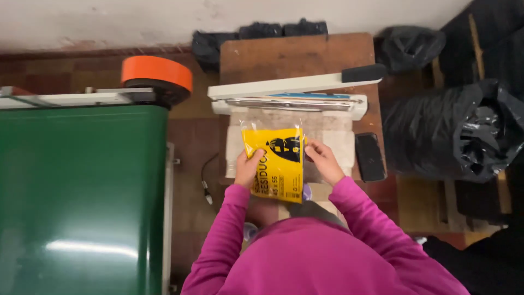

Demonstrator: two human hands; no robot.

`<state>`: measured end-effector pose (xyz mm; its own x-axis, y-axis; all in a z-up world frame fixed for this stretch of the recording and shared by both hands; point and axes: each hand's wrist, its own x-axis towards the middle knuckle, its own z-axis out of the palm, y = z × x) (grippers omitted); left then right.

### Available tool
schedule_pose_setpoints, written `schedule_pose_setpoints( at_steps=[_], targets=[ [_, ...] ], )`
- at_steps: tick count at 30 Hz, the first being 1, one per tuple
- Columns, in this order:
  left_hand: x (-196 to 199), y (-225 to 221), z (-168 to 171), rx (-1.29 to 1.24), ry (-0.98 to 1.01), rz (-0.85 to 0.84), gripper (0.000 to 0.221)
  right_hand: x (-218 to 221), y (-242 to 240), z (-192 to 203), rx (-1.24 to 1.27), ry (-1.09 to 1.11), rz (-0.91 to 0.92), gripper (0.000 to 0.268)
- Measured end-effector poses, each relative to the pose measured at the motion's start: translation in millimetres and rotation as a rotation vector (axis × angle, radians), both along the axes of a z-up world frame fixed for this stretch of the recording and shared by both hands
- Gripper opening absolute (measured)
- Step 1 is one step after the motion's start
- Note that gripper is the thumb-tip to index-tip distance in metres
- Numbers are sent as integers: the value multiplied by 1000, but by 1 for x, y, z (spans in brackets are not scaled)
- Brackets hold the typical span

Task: Folding plastic bags, inserting them into printed yellow sleeves, and sealing the sleeves using a heat sealer.

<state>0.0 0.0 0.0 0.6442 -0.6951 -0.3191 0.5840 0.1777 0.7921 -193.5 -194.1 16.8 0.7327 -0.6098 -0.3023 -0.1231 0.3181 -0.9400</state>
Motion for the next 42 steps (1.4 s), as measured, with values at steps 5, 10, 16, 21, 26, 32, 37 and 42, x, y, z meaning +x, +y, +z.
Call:
schedule_pose_setpoints(
  at_steps=[5,10,16,21,26,32,37,42],
  targets=[
    [-11,-41,-39,339,-260,85,30,-1,-30,-14,77,29,-78,16],
    [-1,-50,-9,597,-524,188,31,-8,-54,-32,30,55,-177,13],
    [48,-55,10,718,-575,106,29,-26,-100,-25,-61,56,-373,16],
    [76,-70,-3,825,-726,242,25,-20,-126,-2,-139,77,-495,19],
    [87,-82,-16,894,-726,300,21,-14,-135,-19,-195,143,-536,21],
    [100,-92,-16,875,-749,365,19,1,-133,-31,-268,171,-575,21],
    [105,-90,-8,882,-728,307,21,9,-132,-31,-273,159,-609,21],
    [111,-84,-7,914,-655,241,20,17,-126,-8,-537,354,-571,27]
  ],
)
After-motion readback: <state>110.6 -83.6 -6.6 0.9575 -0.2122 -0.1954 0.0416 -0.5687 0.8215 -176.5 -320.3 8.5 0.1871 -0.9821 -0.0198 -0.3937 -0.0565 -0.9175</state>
